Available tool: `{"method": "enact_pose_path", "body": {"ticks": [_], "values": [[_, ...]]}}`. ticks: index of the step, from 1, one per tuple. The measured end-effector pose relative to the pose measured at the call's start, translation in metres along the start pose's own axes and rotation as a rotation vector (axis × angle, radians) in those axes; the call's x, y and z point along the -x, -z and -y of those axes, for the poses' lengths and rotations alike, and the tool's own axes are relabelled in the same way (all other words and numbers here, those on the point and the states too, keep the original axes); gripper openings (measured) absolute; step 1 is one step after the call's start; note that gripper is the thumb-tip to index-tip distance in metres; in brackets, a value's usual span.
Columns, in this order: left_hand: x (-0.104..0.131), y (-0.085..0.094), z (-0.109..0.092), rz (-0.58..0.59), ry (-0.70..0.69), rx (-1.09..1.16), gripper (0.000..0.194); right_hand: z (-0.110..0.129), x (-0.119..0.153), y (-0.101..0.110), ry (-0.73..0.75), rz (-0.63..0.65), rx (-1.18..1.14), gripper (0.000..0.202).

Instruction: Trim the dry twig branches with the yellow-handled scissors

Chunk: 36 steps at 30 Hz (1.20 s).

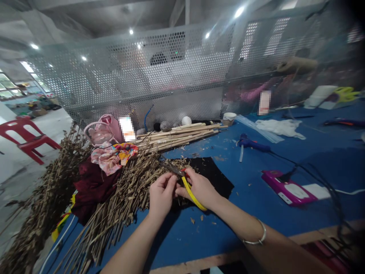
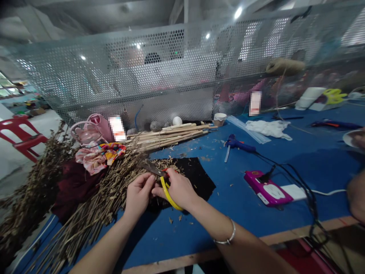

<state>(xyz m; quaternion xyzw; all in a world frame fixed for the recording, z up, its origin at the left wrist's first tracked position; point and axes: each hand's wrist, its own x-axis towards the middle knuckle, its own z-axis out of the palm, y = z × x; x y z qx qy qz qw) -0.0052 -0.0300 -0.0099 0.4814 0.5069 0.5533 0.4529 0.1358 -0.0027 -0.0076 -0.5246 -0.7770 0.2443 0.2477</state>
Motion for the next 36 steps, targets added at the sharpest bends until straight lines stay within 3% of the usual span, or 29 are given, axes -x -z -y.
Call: {"method": "enact_pose_path", "body": {"ticks": [13, 20, 36], "values": [[-0.0014, 0.0002, 0.0, -0.024, -0.014, -0.019, 0.031, -0.0028, -0.0016, 0.0023, -0.024, -0.003, 0.057, 0.035], [-0.0002, 0.0012, -0.0047, -0.062, -0.013, -0.055, 0.029, 0.0, 0.0002, 0.0016, -0.006, -0.011, 0.045, 0.043], [-0.0015, -0.0002, 0.0017, -0.026, -0.011, -0.023, 0.029, -0.0025, -0.0001, 0.0012, -0.016, -0.033, 0.007, 0.038]]}}
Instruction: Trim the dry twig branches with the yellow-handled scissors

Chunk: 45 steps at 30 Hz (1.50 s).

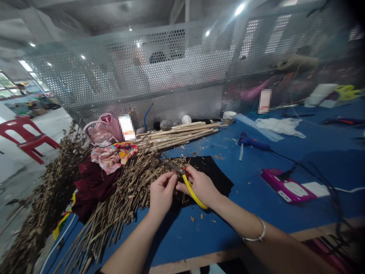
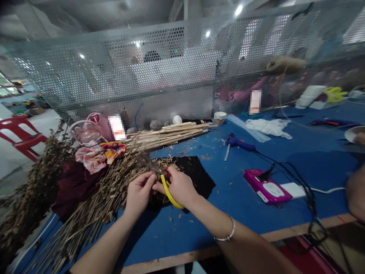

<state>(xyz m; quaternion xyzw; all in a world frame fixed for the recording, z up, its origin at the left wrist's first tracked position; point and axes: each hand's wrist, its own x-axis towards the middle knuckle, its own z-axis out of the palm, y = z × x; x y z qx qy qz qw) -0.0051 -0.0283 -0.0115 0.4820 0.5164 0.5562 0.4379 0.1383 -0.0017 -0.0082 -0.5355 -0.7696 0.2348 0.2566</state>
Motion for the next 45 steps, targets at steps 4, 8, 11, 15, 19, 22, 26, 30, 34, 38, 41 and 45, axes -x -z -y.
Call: {"method": "enact_pose_path", "body": {"ticks": [4, 8, 11, 15, 19, 22, 26, 30, 34, 38, 41, 45], "values": [[0.0, 0.0008, 0.0, -0.008, -0.004, -0.012, 0.03, -0.0005, -0.0006, -0.0003, 0.0, 0.006, 0.028, 0.037], [-0.0001, 0.0012, 0.0006, -0.022, -0.016, -0.024, 0.031, -0.0014, -0.0019, -0.0014, -0.003, -0.001, 0.031, 0.034], [-0.0004, 0.0017, 0.0006, -0.02, -0.001, 0.003, 0.033, -0.0022, -0.0023, -0.0026, -0.005, -0.003, 0.052, 0.035], [-0.0003, 0.002, -0.0005, -0.017, 0.024, 0.034, 0.033, 0.0, -0.0007, -0.0015, 0.0, 0.021, 0.04, 0.041], [-0.0001, 0.0013, -0.001, -0.013, -0.007, 0.003, 0.028, 0.0034, 0.0014, 0.0012, 0.028, 0.028, -0.001, 0.044], [0.0002, 0.0008, -0.0008, -0.007, 0.0, 0.009, 0.028, 0.003, 0.0019, 0.0005, 0.034, 0.024, -0.006, 0.042], [0.0005, 0.0008, 0.0002, -0.007, 0.008, 0.028, 0.029, 0.0019, 0.0019, -0.002, 0.029, 0.015, 0.012, 0.038], [0.0004, 0.0003, 0.0013, 0.01, 0.013, 0.015, 0.03, 0.0035, 0.0018, -0.0017, 0.011, 0.006, 0.019, 0.036], [0.0006, -0.0007, 0.0008, 0.018, 0.026, 0.033, 0.029, 0.0029, 0.0007, -0.0018, -0.004, 0.007, 0.042, 0.035], [0.0013, -0.0001, -0.0004, 0.004, 0.046, 0.037, 0.031, 0.0, -0.0007, -0.003, -0.004, 0.013, 0.046, 0.039], [0.0011, 0.0015, -0.0014, -0.027, 0.037, 0.004, 0.03, -0.0001, -0.0005, -0.0029, 0.028, 0.031, 0.013, 0.044], [0.0007, 0.0022, -0.0024, -0.003, -0.019, -0.039, 0.025, 0.0017, 0.0006, -0.0014, 0.061, 0.043, -0.018, 0.046]]}}
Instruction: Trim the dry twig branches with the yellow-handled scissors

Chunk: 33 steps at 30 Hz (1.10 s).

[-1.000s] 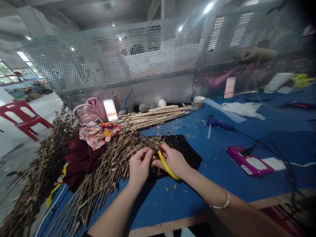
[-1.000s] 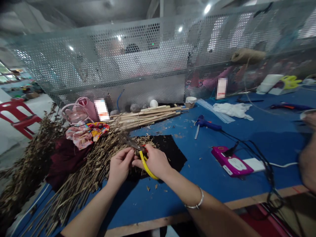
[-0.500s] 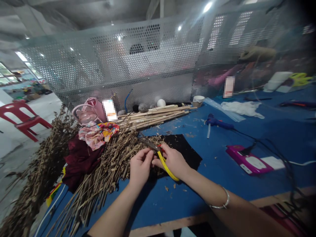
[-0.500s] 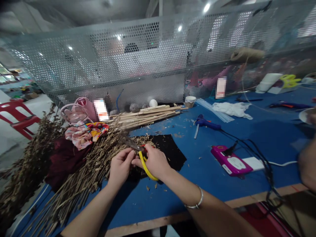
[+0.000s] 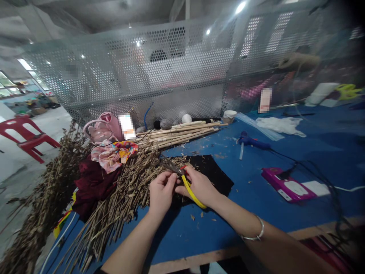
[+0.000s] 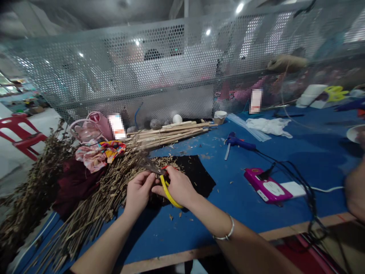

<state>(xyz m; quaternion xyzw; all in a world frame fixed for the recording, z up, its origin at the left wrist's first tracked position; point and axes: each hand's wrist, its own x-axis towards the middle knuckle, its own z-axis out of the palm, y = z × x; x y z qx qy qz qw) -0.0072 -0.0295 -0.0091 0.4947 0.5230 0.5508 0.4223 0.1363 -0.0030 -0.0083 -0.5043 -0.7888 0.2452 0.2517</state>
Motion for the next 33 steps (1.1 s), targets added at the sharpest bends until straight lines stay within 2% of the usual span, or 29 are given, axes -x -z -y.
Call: {"method": "enact_pose_path", "body": {"ticks": [9, 15, 23, 28, 33], "values": [[0.0007, 0.0014, -0.0013, 0.014, -0.043, -0.07, 0.025, 0.0003, -0.0002, 0.0027, 0.031, -0.006, 0.015, 0.046], [-0.0008, 0.0003, -0.0035, -0.015, -0.091, -0.088, 0.025, -0.0014, -0.0008, -0.0007, -0.03, -0.027, 0.035, 0.043], [-0.0013, -0.0001, 0.0034, 0.015, 0.014, -0.147, 0.031, -0.0025, -0.0022, -0.0001, -0.075, -0.044, 0.087, 0.038], [-0.0008, -0.0011, 0.0003, -0.005, 0.029, -0.119, 0.032, -0.0013, -0.0028, 0.0006, -0.116, -0.049, 0.131, 0.039], [-0.0016, 0.0014, -0.0014, 0.002, -0.008, -0.092, 0.029, 0.0002, -0.0021, -0.0009, -0.062, -0.025, 0.088, 0.044]]}}
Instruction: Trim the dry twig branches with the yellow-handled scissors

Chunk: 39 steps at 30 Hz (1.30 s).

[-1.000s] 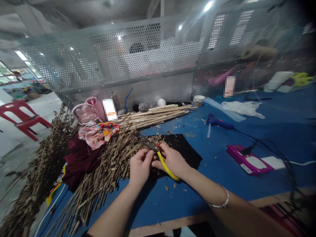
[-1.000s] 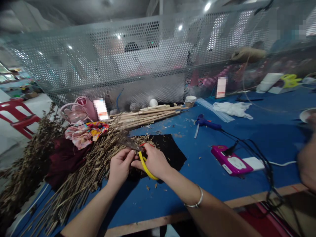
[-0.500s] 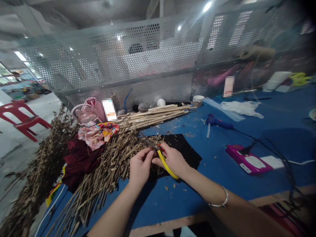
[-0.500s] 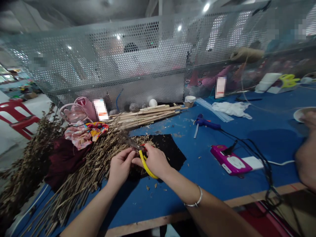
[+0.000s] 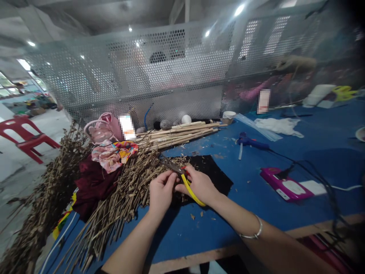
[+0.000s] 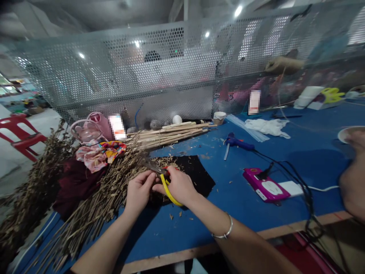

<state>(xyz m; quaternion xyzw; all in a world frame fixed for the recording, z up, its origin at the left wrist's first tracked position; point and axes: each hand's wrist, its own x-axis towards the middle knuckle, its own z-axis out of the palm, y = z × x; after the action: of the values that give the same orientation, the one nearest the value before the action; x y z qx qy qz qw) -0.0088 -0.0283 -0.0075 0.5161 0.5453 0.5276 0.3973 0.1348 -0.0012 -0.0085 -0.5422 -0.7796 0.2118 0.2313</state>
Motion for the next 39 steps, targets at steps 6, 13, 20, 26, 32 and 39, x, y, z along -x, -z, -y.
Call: {"method": "enact_pose_path", "body": {"ticks": [6, 13, 20, 26, 32, 39], "values": [[0.001, 0.0, 0.001, 0.029, -0.03, 0.005, 0.028, 0.002, 0.002, 0.0, 0.062, 0.001, -0.084, 0.046], [0.001, 0.0, -0.001, 0.037, -0.041, -0.027, 0.029, -0.001, 0.001, 0.001, 0.062, -0.021, -0.037, 0.047], [-0.003, 0.0, 0.004, 0.019, -0.019, -0.006, 0.031, -0.003, -0.002, -0.001, -0.002, -0.039, 0.077, 0.038], [-0.005, 0.003, 0.001, 0.057, -0.078, -0.051, 0.032, -0.007, -0.004, -0.005, 0.022, -0.056, 0.032, 0.041], [-0.004, 0.004, 0.0, 0.012, -0.209, -0.063, 0.026, -0.005, -0.002, -0.007, 0.121, -0.076, -0.067, 0.041], [0.0, 0.0, -0.002, 0.062, -0.24, 0.069, 0.027, -0.001, 0.001, -0.012, 0.171, -0.118, -0.127, 0.037]]}}
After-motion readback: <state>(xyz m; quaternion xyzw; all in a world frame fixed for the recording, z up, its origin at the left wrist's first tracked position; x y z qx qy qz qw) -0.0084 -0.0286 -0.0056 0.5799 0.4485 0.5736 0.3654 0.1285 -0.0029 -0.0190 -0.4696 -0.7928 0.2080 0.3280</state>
